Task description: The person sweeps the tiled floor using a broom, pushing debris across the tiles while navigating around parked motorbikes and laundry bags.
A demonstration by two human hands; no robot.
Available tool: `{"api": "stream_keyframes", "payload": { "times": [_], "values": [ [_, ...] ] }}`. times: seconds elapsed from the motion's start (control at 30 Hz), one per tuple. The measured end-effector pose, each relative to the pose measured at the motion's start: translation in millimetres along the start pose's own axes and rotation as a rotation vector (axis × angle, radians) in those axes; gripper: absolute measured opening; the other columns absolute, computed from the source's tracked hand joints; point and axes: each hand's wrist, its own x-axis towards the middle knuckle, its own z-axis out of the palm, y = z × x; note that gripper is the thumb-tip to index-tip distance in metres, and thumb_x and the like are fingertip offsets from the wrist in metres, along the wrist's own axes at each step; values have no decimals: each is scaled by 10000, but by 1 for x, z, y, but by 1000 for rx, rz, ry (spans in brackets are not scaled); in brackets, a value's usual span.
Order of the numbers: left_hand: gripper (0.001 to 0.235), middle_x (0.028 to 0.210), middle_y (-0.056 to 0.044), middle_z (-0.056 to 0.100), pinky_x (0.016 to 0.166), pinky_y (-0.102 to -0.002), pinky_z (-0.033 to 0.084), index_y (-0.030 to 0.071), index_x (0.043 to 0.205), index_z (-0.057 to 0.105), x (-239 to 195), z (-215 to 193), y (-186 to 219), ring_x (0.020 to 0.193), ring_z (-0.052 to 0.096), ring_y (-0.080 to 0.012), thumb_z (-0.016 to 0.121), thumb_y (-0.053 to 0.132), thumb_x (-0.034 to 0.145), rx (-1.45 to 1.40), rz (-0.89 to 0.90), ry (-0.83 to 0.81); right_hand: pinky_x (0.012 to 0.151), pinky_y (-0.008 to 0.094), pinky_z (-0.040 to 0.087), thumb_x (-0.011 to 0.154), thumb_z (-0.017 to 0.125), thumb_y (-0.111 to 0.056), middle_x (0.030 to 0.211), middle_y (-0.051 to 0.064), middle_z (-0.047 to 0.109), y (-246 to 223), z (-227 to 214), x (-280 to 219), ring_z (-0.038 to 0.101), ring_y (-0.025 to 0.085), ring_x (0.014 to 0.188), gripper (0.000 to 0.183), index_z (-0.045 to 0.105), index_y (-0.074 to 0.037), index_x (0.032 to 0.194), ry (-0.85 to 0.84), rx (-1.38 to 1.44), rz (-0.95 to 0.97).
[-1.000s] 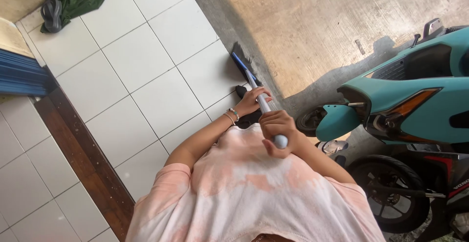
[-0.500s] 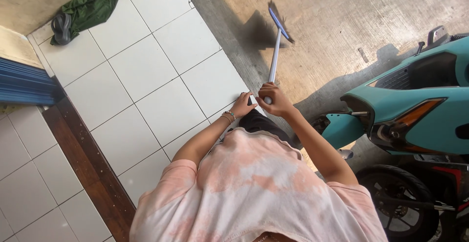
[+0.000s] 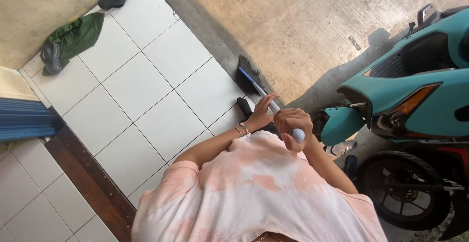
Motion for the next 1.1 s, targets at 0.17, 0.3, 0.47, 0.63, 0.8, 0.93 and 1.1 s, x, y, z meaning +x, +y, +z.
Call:
{"api": "stream_keyframes", "payload": {
  "times": [0.17, 0.3, 0.47, 0.63, 0.8, 0.93, 1.1],
  "values": [
    [539, 1480, -138, 527, 1128, -443, 456, 154, 1369, 565, 11, -3, -22, 1378, 525, -338, 766, 225, 874, 18, 40, 4, 616, 354, 532, 898, 586, -182, 547, 34, 489, 12, 4, -17, 539, 225, 505, 306, 468, -89, 631, 71, -75, -29],
    [460, 1338, -118, 603, 1019, -472, 450, 147, 1273, 594, 19, -3, -16, 1281, 566, -324, 789, 308, 888, 81, 83, -50, 611, 357, 525, 910, 589, -208, 567, 42, 487, 13, 1, -27, 542, 239, 521, 317, 468, -82, 646, -7, -84, -52],
    [169, 1062, -8, 747, 940, -444, 462, 176, 1030, 681, 19, 4, -31, 1069, 693, -239, 719, 289, 909, 75, -26, -269, 623, 362, 529, 919, 581, -212, 573, 38, 488, 14, 1, -46, 551, 235, 532, 316, 466, -89, 650, 14, -111, -61],
    [191, 930, -55, 693, 871, -418, 525, 137, 929, 635, 31, -1, -42, 1019, 660, -288, 749, 291, 931, 75, 126, -301, 615, 354, 520, 910, 585, -197, 569, 45, 506, 6, 5, -44, 558, 236, 530, 302, 484, -89, 647, 33, -129, -25],
    [172, 879, -67, 689, 843, -412, 542, 122, 882, 650, 25, -33, -2, 966, 683, -290, 764, 247, 852, 143, 157, -343, 631, 369, 527, 907, 604, -181, 580, 67, 519, -39, 8, -31, 585, 259, 549, 271, 518, -71, 676, -71, -105, -47],
    [163, 815, -60, 691, 848, -428, 534, 125, 825, 673, 14, -74, 42, 878, 696, -276, 785, 239, 796, 202, 209, -276, 601, 376, 569, 943, 576, -289, 560, 69, 562, -67, -12, -24, 611, 221, 502, 341, 571, -61, 690, 41, -25, -186],
    [205, 714, -70, 664, 817, -419, 533, 103, 807, 659, -19, -139, 51, 749, 684, -296, 803, 249, 814, 299, 70, -190, 567, 354, 491, 984, 583, -300, 603, 94, 575, -48, -28, -32, 605, 227, 552, 353, 563, -52, 734, 209, 227, -39]
  ]
}}
